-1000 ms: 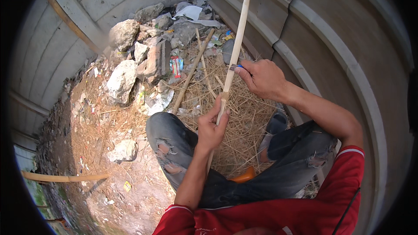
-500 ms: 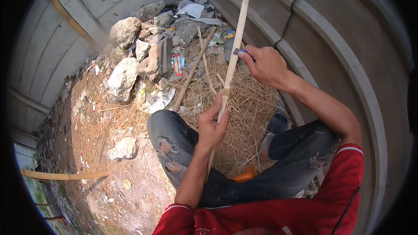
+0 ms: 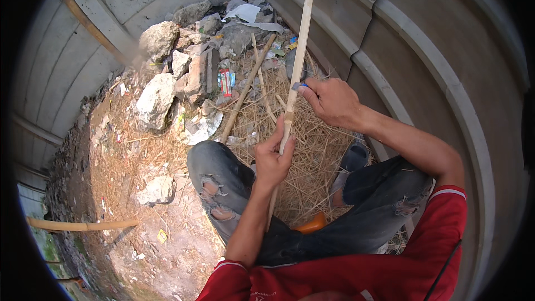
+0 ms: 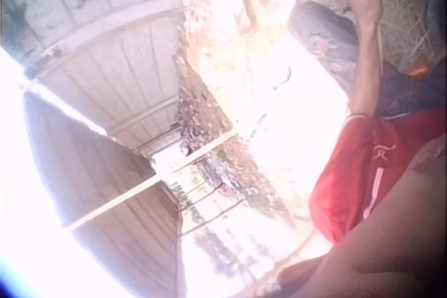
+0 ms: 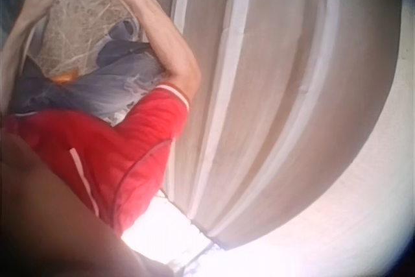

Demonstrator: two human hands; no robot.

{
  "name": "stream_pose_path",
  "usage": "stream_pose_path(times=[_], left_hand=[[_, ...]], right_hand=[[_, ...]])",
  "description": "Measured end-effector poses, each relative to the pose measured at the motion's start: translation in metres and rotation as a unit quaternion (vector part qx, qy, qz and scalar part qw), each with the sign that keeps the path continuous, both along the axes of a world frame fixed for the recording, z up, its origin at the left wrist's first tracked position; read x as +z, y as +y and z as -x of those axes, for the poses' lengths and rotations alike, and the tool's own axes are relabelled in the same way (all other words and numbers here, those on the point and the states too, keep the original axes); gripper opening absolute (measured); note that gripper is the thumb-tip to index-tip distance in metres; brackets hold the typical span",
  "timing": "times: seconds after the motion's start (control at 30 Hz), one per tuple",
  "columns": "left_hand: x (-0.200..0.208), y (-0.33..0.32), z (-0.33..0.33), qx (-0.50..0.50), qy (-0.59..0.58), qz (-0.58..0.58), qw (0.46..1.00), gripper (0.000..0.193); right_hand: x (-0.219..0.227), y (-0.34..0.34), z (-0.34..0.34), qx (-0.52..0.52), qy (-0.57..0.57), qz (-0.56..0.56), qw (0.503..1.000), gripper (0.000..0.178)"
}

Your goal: The person sits on straw and uses a knife to shave a long, thin bamboo stick. They hold the stick with their left hand and scrape along its length with the knife in their right hand, removing thin strips of material.

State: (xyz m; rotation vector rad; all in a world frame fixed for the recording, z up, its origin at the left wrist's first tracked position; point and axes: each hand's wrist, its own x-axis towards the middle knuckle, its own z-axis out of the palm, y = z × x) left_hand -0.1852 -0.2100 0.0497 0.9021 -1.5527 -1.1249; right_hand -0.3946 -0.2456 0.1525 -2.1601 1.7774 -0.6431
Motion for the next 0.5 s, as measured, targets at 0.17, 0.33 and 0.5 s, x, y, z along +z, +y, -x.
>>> stream_pose_path(times=[0.17,0.33,0.5], left_hand=[[0.003,0.003,-0.002,-0.031,0.114,-0.100,0.988,0.056],[0.002,0.004,-0.009,-0.095,0.128,-0.157,0.975,0.056],[-0.010,0.007,0.003,-0.026,0.130,-0.067,0.989,0.054]], right_hand=[[-0.015,0.009,-0.014,0.084,-0.107,-0.047,0.990,0.039],[-0.023,0.000,0.005,0.168,-0.278,-0.131,0.937,0.050],[0.001,0.002,0.000,0.056,-0.328,-0.183,0.925,0.050]])
